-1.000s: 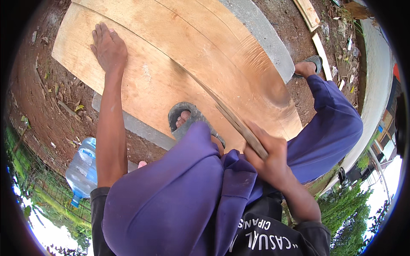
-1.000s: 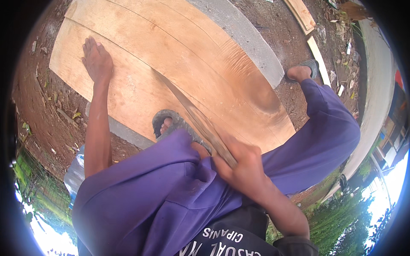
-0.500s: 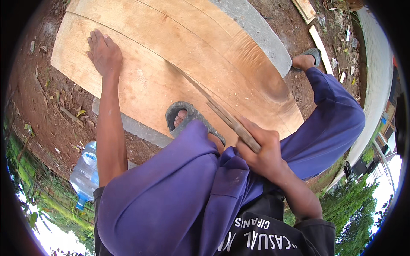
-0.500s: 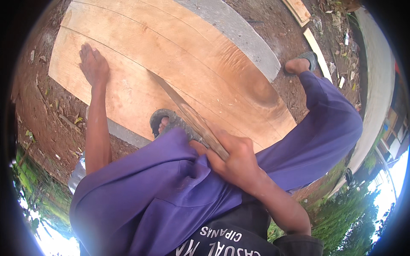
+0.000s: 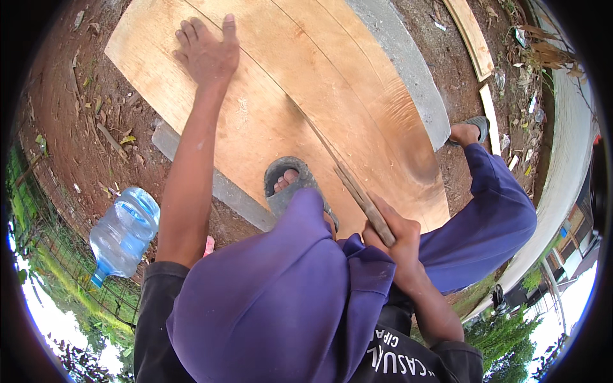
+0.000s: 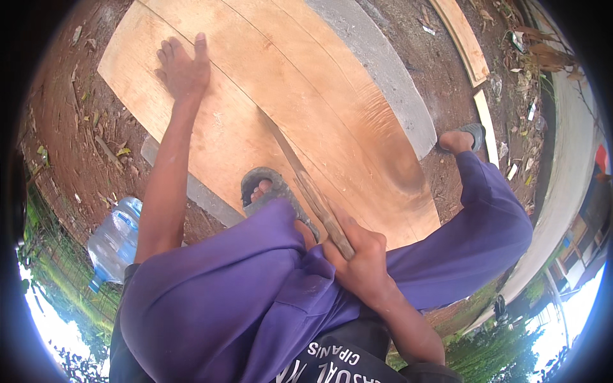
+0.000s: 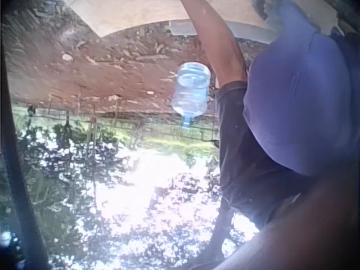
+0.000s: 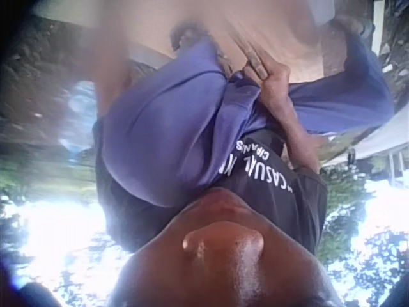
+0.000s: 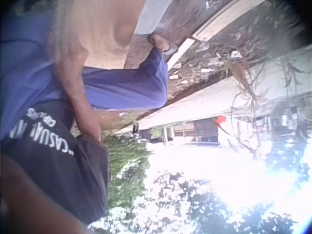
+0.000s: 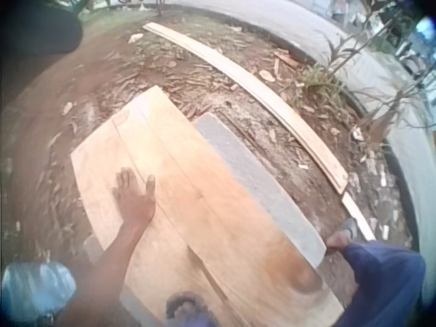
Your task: The person uses a hand saw to cut a plank of wood placed on a concrete block. They hold the wood steady with their left hand and saw along a marked line with their right hand, then briefly reposition the plank and continue sawing.
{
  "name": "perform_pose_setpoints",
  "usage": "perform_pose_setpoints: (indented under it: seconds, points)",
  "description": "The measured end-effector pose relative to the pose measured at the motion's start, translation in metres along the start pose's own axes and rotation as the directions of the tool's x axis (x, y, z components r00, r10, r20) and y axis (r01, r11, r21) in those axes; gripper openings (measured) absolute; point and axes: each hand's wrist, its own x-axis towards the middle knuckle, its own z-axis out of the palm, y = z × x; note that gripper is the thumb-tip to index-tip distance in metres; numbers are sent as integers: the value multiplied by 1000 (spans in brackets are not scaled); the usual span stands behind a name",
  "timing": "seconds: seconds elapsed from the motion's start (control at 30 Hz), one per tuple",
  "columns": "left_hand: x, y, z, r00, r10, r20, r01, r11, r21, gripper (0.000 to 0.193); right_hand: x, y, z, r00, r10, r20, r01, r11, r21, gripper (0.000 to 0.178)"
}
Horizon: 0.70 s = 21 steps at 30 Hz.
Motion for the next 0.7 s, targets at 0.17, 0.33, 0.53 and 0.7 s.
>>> perform_pose_setpoints:
  seconds: [0.17, 0.33, 0.53, 0.7]
  points:
    - [-8, 1, 8, 996, 89, -8, -88, 994, 66, 96, -46, -14, -34, 993, -112, -30, 108, 987, -121, 56]
    - [-9, 4, 8, 997, 72, -9, -71, 996, 62, 97, -99, -33, -64, 996, -26, -82, 12, 986, -164, 54]
    - [-6, 7, 13, 996, 85, -5, -85, 994, 70, 95, 6, -10, -5, 1000, 17, 19, -17, 1000, -11, 53]
    - [-5, 7, 9, 996, 83, -24, -82, 995, 58, 95, -79, -24, -53, 999, -48, -24, 43, 984, -174, 55]
